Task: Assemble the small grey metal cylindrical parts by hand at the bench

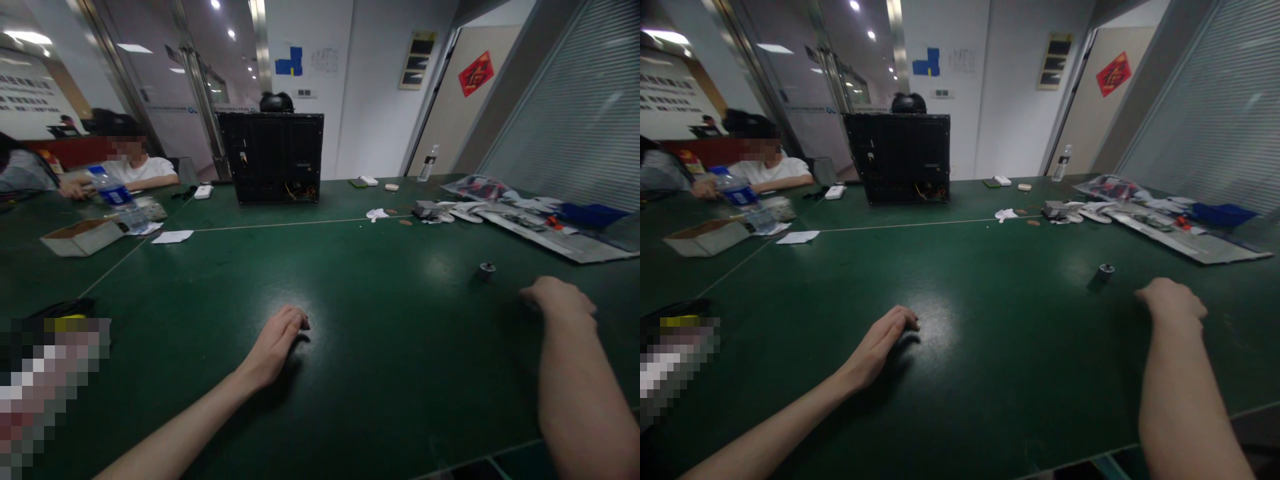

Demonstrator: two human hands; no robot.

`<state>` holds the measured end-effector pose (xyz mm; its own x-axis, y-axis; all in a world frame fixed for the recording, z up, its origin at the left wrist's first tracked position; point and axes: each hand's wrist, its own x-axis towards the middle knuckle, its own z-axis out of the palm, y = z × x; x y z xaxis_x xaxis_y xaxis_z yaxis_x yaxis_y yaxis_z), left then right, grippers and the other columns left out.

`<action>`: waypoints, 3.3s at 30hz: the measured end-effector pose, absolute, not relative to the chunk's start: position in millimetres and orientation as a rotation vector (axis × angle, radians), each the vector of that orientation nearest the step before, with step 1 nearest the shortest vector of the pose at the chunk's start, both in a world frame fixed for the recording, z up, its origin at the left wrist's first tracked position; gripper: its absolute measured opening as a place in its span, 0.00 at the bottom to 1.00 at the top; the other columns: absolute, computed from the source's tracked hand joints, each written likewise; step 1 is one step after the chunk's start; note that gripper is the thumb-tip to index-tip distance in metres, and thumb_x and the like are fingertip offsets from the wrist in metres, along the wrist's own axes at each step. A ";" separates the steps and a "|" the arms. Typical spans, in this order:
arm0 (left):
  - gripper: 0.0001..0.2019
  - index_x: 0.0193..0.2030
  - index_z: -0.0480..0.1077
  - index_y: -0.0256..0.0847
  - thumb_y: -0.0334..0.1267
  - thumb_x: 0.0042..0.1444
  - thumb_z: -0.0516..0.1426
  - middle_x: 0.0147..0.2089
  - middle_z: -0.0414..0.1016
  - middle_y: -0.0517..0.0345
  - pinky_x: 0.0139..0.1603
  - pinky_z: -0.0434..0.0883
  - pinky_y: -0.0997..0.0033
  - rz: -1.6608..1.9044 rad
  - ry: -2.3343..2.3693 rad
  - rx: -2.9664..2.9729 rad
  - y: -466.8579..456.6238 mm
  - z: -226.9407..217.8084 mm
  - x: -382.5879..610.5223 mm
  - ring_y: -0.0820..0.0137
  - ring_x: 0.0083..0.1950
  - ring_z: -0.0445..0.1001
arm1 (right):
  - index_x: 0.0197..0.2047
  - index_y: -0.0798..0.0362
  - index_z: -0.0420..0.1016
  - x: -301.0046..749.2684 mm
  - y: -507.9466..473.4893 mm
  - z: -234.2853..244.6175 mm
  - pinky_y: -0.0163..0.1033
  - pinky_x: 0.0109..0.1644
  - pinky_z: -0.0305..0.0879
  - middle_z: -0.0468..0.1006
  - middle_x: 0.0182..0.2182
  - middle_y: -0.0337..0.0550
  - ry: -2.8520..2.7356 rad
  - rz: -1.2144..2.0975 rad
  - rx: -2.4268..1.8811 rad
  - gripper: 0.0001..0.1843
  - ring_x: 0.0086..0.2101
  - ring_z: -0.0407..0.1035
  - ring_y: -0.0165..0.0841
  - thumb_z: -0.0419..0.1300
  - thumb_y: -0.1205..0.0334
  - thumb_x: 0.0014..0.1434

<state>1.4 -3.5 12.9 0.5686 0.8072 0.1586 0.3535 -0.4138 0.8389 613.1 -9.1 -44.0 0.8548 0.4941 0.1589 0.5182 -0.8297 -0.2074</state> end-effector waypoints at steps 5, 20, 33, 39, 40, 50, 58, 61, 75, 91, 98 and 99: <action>0.21 0.37 0.69 0.39 0.46 0.67 0.39 0.41 0.69 0.51 0.51 0.65 0.61 0.720 0.929 2.010 -4.0 12.0 0.5 0.63 0.45 0.67 | 0.41 0.57 0.76 594.4 -8.4 -19.2 0.58 0.35 0.65 0.71 0.43 0.72 -0.581 -0.047 -2.833 0.19 0.45 0.68 0.63 0.62 0.61 0.43; 0.18 0.46 0.66 0.41 0.48 0.66 0.40 0.46 0.71 0.51 0.52 0.64 0.60 0.778 1.062 1.892 -7.1 8.0 -1.2 0.62 0.49 0.68 | 0.54 0.47 0.65 225.0 -10.9 54.4 0.40 0.45 0.66 0.70 0.46 0.44 -2.491 0.452 -1.114 0.20 0.42 0.68 0.35 0.55 0.66 0.57; 0.19 0.44 0.65 0.40 0.45 0.67 0.38 0.45 0.71 0.52 0.53 0.63 0.62 0.796 1.037 1.925 -6.3 8.9 -2.6 0.63 0.48 0.68 | 0.61 0.48 0.54 206.9 -17.1 10.0 0.44 0.52 0.62 0.70 0.51 0.47 -2.359 0.879 -0.988 0.38 0.48 0.67 0.38 0.65 0.58 0.50; 0.15 0.46 0.65 0.39 0.47 0.63 0.46 0.46 0.71 0.51 0.48 0.65 0.63 0.760 0.985 2.019 -8.2 12.2 -1.2 0.61 0.47 0.69 | 0.55 0.52 0.59 208.0 -14.0 9.1 0.42 0.50 0.63 0.72 0.47 0.45 -2.253 1.039 -0.920 0.34 0.46 0.68 0.36 0.67 0.61 0.46; 0.15 0.47 0.64 0.39 0.47 0.63 0.47 0.46 0.71 0.51 0.48 0.66 0.63 0.752 0.971 2.039 -8.3 11.8 -1.3 0.61 0.47 0.69 | 0.54 0.52 0.58 208.2 -13.9 9.1 0.41 0.50 0.63 0.72 0.46 0.45 -2.238 1.067 -0.899 0.33 0.45 0.68 0.36 0.67 0.63 0.47; 0.22 0.53 0.59 0.42 0.35 0.52 0.60 0.51 0.67 0.50 0.52 0.65 0.59 0.790 0.947 2.210 -13.7 5.4 0.9 0.61 0.51 0.67 | 0.48 0.54 0.64 204.2 -11.6 -3.7 0.35 0.42 0.63 0.74 0.40 0.41 -2.168 1.067 -0.847 0.22 0.37 0.68 0.31 0.64 0.66 0.49; 0.09 0.47 0.65 0.42 0.34 0.59 0.53 0.46 0.68 0.53 0.49 0.67 0.64 0.849 0.897 2.220 -11.2 9.0 3.3 0.64 0.47 0.68 | 0.49 0.56 0.69 209.8 -3.5 -5.9 0.40 0.48 0.61 0.74 0.44 0.45 -1.982 1.342 -0.803 0.25 0.43 0.67 0.35 0.65 0.52 0.51; 0.10 0.49 0.65 0.41 0.34 0.61 0.52 0.46 0.69 0.53 0.48 0.68 0.64 0.862 0.954 2.149 -7.8 6.7 2.8 0.65 0.46 0.69 | 0.51 0.56 0.69 212.1 0.3 -9.6 0.41 0.46 0.60 0.75 0.42 0.48 -1.671 1.672 -0.705 0.30 0.41 0.68 0.36 0.53 0.40 0.57; 0.12 0.45 0.67 0.40 0.42 0.64 0.48 0.44 0.72 0.52 0.46 0.67 0.65 0.894 1.062 2.024 -1.8 6.0 3.4 0.64 0.45 0.71 | 0.51 0.61 0.65 210.8 1.4 -7.1 0.43 0.43 0.59 0.78 0.33 0.51 -0.942 2.235 -0.590 0.38 0.34 0.71 0.37 0.38 0.35 0.61; 0.14 0.44 0.68 0.39 0.42 0.64 0.45 0.43 0.73 0.52 0.47 0.66 0.65 0.845 1.099 2.030 0.3 4.5 2.4 0.63 0.45 0.70 | 0.51 0.62 0.67 210.4 2.3 -14.5 0.42 0.43 0.60 0.76 0.31 0.48 -0.953 2.177 -0.632 0.32 0.33 0.70 0.35 0.45 0.40 0.62; 0.14 0.48 0.67 0.39 0.44 0.64 0.47 0.47 0.72 0.50 0.48 0.67 0.63 0.838 1.070 1.990 -0.3 4.4 0.9 0.62 0.47 0.70 | 0.50 0.57 0.66 207.2 0.3 -12.1 0.40 0.43 0.60 0.76 0.32 0.45 -0.992 2.135 -0.634 0.28 0.33 0.70 0.33 0.50 0.41 0.60; 0.14 0.48 0.67 0.39 0.44 0.64 0.48 0.47 0.72 0.50 0.48 0.67 0.63 0.836 1.069 1.983 -0.4 4.6 0.8 0.62 0.47 0.70 | 0.50 0.57 0.65 206.8 0.4 -12.2 0.40 0.43 0.60 0.76 0.32 0.45 -0.995 2.129 -0.636 0.28 0.33 0.70 0.33 0.50 0.41 0.60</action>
